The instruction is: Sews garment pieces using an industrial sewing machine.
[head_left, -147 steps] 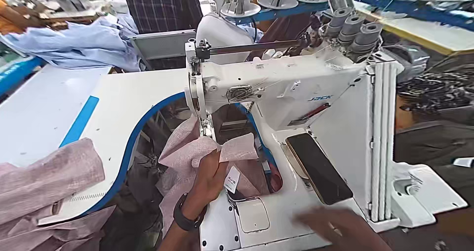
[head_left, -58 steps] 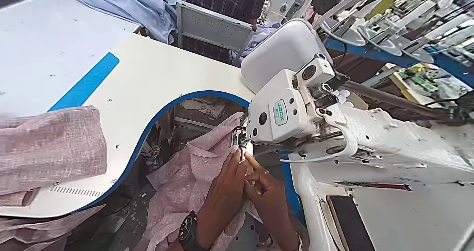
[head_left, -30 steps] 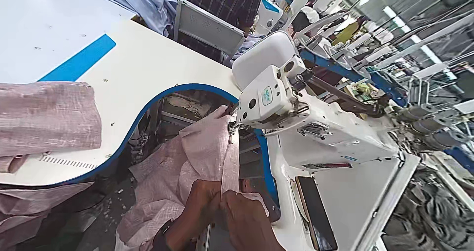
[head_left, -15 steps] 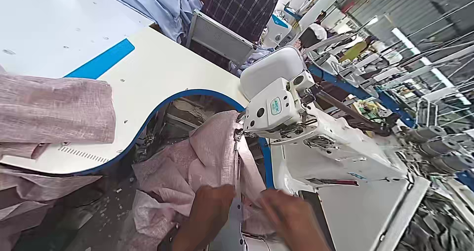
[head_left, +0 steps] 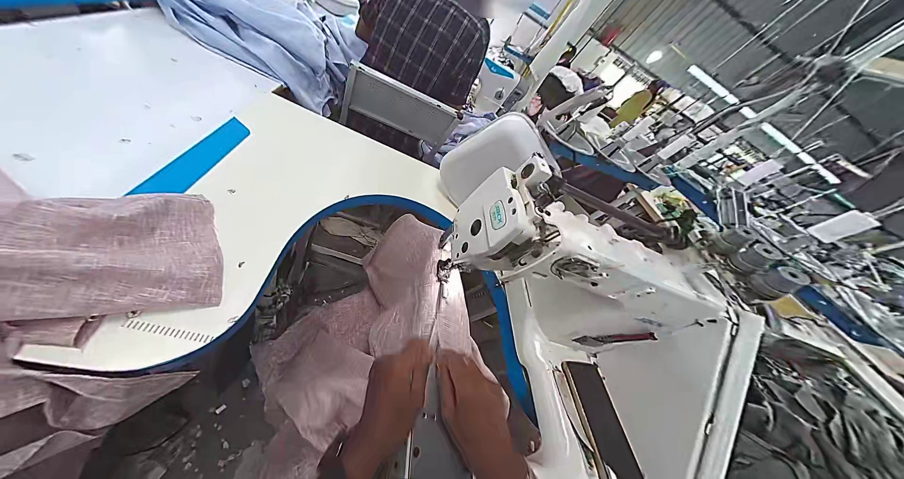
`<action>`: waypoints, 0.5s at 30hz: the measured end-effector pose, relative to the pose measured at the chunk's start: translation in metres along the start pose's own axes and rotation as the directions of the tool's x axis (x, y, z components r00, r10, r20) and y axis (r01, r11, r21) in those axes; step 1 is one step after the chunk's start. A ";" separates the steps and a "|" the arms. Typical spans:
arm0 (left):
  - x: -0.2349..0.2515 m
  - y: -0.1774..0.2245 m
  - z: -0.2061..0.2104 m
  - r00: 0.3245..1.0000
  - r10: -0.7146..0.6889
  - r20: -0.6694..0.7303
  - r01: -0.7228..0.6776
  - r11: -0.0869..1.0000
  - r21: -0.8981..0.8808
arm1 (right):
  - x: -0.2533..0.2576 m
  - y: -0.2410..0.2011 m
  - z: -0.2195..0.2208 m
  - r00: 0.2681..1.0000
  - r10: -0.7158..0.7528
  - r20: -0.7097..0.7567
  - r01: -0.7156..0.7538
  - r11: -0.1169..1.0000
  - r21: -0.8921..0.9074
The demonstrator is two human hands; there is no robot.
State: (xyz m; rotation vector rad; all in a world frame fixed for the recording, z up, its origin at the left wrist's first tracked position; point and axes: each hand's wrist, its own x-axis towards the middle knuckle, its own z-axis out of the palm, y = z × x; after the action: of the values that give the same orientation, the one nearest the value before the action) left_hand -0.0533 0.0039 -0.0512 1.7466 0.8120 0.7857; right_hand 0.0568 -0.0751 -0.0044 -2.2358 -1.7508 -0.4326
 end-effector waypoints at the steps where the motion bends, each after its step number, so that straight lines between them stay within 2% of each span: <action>1: -0.020 0.003 -0.009 1.000 -0.013 -0.027 0.015 0.995 0.096 | -0.018 0.011 -0.002 1.000 0.011 0.003 -0.011 1.000 -0.008; 2: -0.035 0.000 -0.018 0.998 -0.022 -0.065 0.033 0.984 0.173 | -0.028 0.027 -0.008 0.993 0.046 0.113 -0.044 0.999 -0.018; 3: -0.046 -0.007 -0.026 0.996 -0.039 -0.078 0.055 0.973 0.222 | -0.029 0.043 -0.011 0.935 0.116 0.334 -0.115 0.993 -0.024; 4: -0.053 -0.014 -0.034 0.997 -0.039 -0.066 0.054 0.967 0.250 | -0.024 0.058 -0.008 0.768 0.199 0.609 -0.228 0.973 -0.030; 5: -0.059 -0.018 -0.034 0.999 0.010 -0.044 0.002 0.966 0.257 | -0.020 0.080 0.003 0.580 0.205 0.789 -0.273 0.961 -0.050; 6: -0.054 -0.015 -0.034 0.995 0.094 -0.014 -0.087 0.966 0.242 | -0.010 0.102 0.020 0.477 0.139 0.868 -0.281 0.960 0.001; 7: -0.048 -0.007 -0.033 0.986 0.167 0.023 -0.169 0.964 0.208 | -0.001 0.121 0.032 0.493 0.024 0.870 -0.303 0.942 0.146; 8: -0.046 0.002 -0.030 0.977 0.207 0.059 -0.214 0.962 0.167 | 0.005 0.132 0.033 0.587 -0.073 0.806 -0.365 0.865 0.344; 9: -0.045 0.009 -0.028 0.975 0.208 0.081 -0.216 0.968 0.124 | 0.011 0.134 0.022 0.706 -0.098 0.702 -0.413 0.748 0.520; 10: -0.047 0.011 -0.023 0.981 0.174 0.086 -0.181 0.980 0.082 | 0.012 0.130 0.007 0.791 -0.072 0.607 -0.419 0.659 0.625; 11: -0.050 0.008 -0.018 0.988 0.131 0.085 -0.135 0.990 0.041 | 0.009 0.122 -0.004 0.839 -0.017 0.544 -0.398 0.663 0.635; 12: -0.052 0.003 -0.014 0.992 0.091 0.082 -0.092 0.996 0.001 | 0.008 0.113 -0.010 0.848 0.039 0.528 -0.371 0.754 0.541; 13: -0.054 -0.001 -0.009 0.995 0.063 0.071 -0.061 0.998 -0.024 | 0.009 0.102 -0.010 0.809 0.085 0.581 -0.359 0.854 0.375; 14: -0.056 -0.002 -0.006 0.997 0.052 0.063 -0.051 0.998 -0.023 | 0.009 0.088 -0.005 0.740 0.123 0.661 -0.336 0.920 0.204; 15: -0.059 0.000 -0.005 0.997 0.047 0.059 -0.047 0.999 -0.002 | 0.009 0.076 0.003 0.618 0.150 0.772 -0.303 0.951 0.058</action>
State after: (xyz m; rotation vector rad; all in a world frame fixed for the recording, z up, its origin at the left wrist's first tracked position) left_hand -0.0902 -0.0420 -0.0579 1.7859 0.7336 0.7620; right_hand 0.1330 -0.0835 -0.0059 -2.6389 -1.6557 0.8441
